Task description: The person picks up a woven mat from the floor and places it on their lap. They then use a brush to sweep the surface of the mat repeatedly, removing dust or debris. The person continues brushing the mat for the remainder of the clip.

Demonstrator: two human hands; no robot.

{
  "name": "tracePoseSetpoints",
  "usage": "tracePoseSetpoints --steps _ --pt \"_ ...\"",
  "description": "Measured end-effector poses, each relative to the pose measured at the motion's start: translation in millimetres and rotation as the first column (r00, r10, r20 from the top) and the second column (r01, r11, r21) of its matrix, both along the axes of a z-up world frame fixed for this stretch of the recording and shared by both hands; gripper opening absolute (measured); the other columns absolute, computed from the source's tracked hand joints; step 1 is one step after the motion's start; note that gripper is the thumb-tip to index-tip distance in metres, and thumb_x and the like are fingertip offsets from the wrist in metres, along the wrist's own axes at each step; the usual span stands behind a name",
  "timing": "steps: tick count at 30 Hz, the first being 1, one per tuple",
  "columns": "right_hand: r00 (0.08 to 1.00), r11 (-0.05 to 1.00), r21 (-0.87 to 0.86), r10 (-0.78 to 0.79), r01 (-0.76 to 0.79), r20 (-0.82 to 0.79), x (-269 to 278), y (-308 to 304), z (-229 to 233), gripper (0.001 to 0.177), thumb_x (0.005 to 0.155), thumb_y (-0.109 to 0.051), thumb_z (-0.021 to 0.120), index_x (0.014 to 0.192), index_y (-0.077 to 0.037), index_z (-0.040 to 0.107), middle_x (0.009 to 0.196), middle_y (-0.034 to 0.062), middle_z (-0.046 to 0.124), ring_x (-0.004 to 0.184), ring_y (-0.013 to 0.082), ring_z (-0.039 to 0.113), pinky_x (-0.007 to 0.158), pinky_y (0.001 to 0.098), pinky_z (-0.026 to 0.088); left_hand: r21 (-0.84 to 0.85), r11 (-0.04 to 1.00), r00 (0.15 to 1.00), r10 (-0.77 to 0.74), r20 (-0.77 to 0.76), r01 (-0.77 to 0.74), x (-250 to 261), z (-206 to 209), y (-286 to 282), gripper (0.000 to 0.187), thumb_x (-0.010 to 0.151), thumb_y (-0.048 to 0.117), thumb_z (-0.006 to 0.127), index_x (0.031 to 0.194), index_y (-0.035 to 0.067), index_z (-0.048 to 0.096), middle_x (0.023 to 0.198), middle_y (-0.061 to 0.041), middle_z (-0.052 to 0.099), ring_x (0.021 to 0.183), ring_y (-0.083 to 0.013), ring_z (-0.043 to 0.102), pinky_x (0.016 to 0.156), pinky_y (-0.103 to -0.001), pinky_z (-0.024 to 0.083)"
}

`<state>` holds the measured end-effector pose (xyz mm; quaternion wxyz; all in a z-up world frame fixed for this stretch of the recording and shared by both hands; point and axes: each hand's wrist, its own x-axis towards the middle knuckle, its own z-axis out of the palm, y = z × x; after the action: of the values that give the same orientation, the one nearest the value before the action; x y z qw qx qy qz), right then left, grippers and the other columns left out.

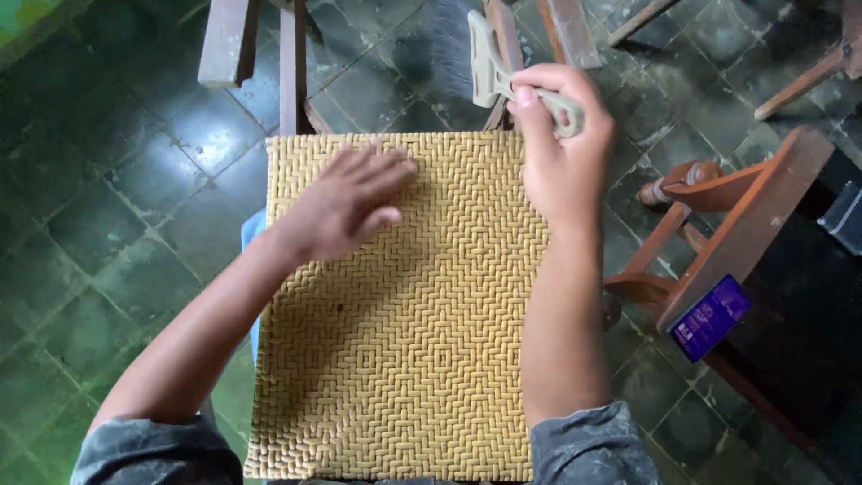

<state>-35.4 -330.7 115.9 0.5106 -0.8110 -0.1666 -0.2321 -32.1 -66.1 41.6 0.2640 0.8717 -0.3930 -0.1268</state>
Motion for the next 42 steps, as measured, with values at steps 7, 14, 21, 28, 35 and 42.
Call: tracePoseSetpoints --steps 7,14,21,28,35,42 --pt "0.954 0.942 0.257 0.260 -0.216 -0.153 -14 10 7 0.010 0.108 -0.008 0.056 0.113 -0.001 0.061 0.112 0.0171 0.065 0.109 0.0329 0.071 0.092 0.0390 0.069 0.192 0.976 0.990 0.079 0.118 -0.100 17 -19 31 0.068 0.103 0.062 0.021 0.161 0.026 0.022 0.169 -0.012 0.012 0.152 -0.0374 0.007 0.123 -0.059 0.005" --pt "0.661 0.751 0.495 0.642 -0.438 -0.388 -16 56 -7 0.007 0.102 -0.008 0.058 0.101 -0.003 0.062 0.098 0.0134 0.064 0.086 0.0257 0.074 0.070 0.0290 0.069 0.066 0.870 0.869 0.492 -0.053 -0.489 46 -49 98 0.032 0.108 0.037 0.042 0.117 0.008 0.054 0.117 -0.013 0.056 0.107 -0.0310 0.046 0.090 -0.054 0.031" --pt "0.697 0.966 0.226 0.248 -0.126 -0.673 -2 93 -52 0.009 0.103 -0.011 0.055 0.102 -0.007 0.063 0.094 0.0127 0.073 0.073 0.0173 0.080 0.053 0.0166 0.065 -0.407 0.745 0.733 0.642 0.225 -0.528 30 -44 125 0.011 0.108 0.001 0.062 0.104 -0.003 0.071 0.103 -0.018 0.068 0.087 -0.0297 0.067 0.073 -0.040 0.055" --pt "0.969 0.974 -0.004 -0.223 0.225 0.105 5 95 -71 0.023 0.099 0.003 0.061 0.113 -0.012 0.071 0.104 0.0066 0.060 0.093 0.0197 0.065 0.082 0.0298 0.055 -0.381 0.835 0.827 0.506 0.245 -0.398 5 7 67 0.021 0.097 -0.006 0.068 0.119 -0.004 0.068 0.123 -0.021 0.068 0.119 -0.0352 0.062 0.112 -0.048 0.048" --pt "0.927 0.927 0.369 0.078 0.067 -0.366 8 57 -29 0.012 0.102 -0.009 0.057 0.107 -0.001 0.063 0.107 0.0191 0.067 0.091 0.0286 0.079 0.077 0.0297 0.072 0.184 0.908 0.923 0.350 0.160 -0.376 24 -42 40 0.076 0.104 0.063 0.023 0.161 0.013 0.023 0.164 -0.017 0.028 0.151 -0.0368 0.019 0.123 -0.056 0.009" --pt "0.882 0.933 0.337 0.264 -0.130 -0.390 -7 21 6 0.012 0.106 -0.011 0.059 0.103 0.000 0.058 0.097 0.0195 0.070 0.083 0.0280 0.079 0.070 0.0286 0.072 0.067 0.901 0.864 0.388 0.320 -0.429 55 -63 52 0.055 0.114 0.048 0.033 0.119 0.007 0.070 0.100 -0.017 0.074 0.081 -0.0371 0.070 0.061 -0.048 0.055"
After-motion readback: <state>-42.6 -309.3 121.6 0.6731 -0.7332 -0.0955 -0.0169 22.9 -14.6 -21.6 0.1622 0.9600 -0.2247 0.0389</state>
